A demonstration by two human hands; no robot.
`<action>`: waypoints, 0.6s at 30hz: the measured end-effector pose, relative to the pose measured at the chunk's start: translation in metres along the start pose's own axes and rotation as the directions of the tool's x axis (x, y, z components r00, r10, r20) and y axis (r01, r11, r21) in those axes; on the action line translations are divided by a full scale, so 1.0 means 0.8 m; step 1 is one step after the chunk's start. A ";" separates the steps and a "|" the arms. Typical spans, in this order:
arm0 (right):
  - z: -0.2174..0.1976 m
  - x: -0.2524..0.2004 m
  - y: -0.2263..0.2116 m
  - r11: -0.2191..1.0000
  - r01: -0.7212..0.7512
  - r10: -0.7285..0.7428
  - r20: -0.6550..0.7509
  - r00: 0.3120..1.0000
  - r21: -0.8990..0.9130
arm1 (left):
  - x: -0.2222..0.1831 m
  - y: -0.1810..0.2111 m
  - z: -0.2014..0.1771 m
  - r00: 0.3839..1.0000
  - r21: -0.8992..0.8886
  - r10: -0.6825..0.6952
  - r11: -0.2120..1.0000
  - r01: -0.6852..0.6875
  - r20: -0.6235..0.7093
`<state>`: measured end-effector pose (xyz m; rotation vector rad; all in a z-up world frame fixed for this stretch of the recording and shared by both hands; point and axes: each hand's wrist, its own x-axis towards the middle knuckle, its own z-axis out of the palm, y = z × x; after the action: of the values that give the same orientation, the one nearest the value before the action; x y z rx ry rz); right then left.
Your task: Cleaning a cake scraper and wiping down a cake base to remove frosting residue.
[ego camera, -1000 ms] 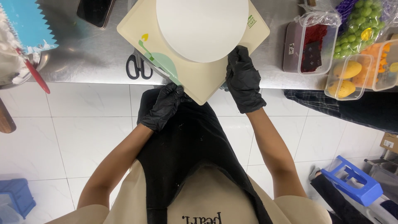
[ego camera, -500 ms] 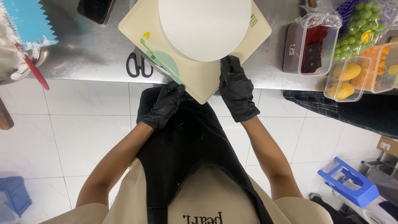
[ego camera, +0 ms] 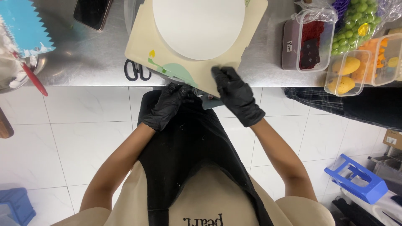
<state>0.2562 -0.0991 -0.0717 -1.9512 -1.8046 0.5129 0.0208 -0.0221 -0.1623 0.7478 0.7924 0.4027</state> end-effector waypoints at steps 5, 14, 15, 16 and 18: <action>-0.004 -0.007 0.019 0.994 -0.109 0.109 -0.078 0.991 0.008 | 0.014 -0.020 -0.012 0.998 -0.345 -0.029 0.938 0.005 -0.064; 0.023 0.050 0.096 0.980 -0.176 0.196 -0.302 0.933 0.094 | 0.030 -0.041 0.011 0.991 -0.348 0.013 0.936 -0.060 -0.134; 0.039 0.052 0.114 0.998 -0.052 0.035 -0.410 0.911 -0.031 | 0.037 -0.053 0.006 0.989 -0.304 0.039 0.949 -0.082 -0.145; 0.032 0.050 0.103 0.998 -0.054 0.037 -0.415 0.909 -0.031 | 0.037 -0.050 0.004 0.989 -0.301 0.040 0.950 -0.082 -0.142; 0.018 0.045 0.084 0.984 -0.004 -0.056 -0.332 0.942 -0.178 | 0.036 -0.047 0.001 0.988 -0.267 0.028 0.961 -0.069 -0.153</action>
<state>0.3075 -0.0667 -0.1194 -1.9818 -1.6985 0.0035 0.0419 -0.0312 -0.2033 0.4847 0.8384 0.6039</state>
